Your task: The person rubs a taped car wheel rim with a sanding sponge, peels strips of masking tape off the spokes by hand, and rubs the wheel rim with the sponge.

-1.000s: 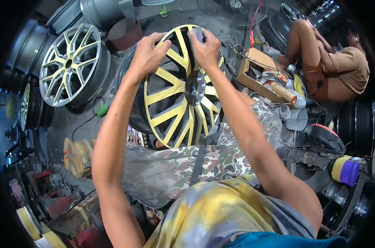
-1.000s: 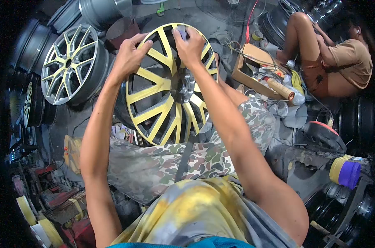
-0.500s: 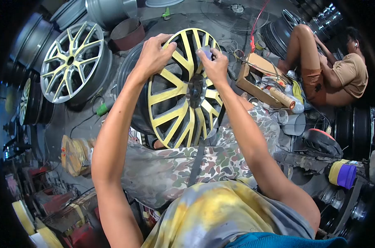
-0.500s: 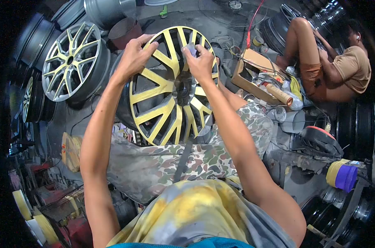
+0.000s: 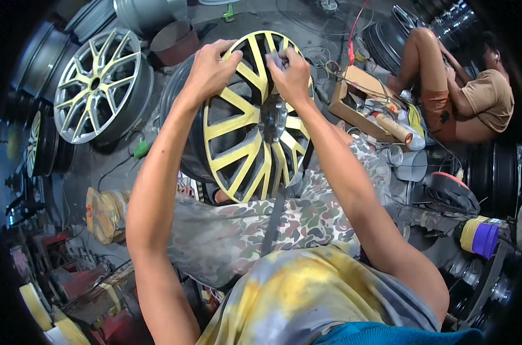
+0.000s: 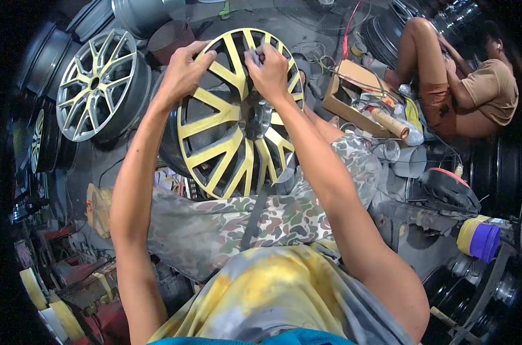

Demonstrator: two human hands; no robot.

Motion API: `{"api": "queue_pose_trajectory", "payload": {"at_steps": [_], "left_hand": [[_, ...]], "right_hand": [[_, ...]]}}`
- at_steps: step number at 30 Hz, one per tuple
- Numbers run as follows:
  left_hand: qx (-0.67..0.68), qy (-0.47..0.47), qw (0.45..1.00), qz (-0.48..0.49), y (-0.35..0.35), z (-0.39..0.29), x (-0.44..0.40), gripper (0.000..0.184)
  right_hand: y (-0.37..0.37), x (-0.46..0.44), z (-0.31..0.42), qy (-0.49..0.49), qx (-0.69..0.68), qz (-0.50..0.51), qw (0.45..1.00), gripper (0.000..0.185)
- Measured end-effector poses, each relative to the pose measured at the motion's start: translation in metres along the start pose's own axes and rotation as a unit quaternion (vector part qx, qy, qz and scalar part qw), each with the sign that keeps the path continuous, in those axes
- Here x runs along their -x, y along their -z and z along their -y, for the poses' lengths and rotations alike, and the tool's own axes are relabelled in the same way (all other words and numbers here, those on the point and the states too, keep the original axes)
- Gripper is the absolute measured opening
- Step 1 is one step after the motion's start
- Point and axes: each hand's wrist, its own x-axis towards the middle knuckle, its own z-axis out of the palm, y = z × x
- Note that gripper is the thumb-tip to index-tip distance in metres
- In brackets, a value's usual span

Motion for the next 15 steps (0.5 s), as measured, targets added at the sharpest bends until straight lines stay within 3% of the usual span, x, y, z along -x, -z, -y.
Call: {"api": "queue_pose_trajectory", "payload": {"at_steps": [6, 9, 12, 15], "left_hand": [[-0.009, 0.035, 0.999, 0.02, 0.009, -0.001, -0.001, 0.042], [0.005, 0.01, 1.0, 0.006, 0.007, 0.012, 0.0, 0.042], [0.004, -0.003, 1.0, 0.0, 0.002, 0.012, -0.002, 0.042], [0.005, 0.014, 1.0, 0.012, 0.004, 0.009, 0.0, 0.042]], "right_hand": [[-0.005, -0.003, 0.007, -0.027, -0.008, -0.015, 0.999, 0.027], [0.011, 0.041, -0.001, -0.154, -0.048, 0.042, 0.986, 0.03], [0.008, 0.005, -0.007, -0.056, 0.014, 0.06, 0.996, 0.035], [-0.004, -0.039, -0.001, -0.042, -0.005, 0.052, 0.998, 0.039]]}}
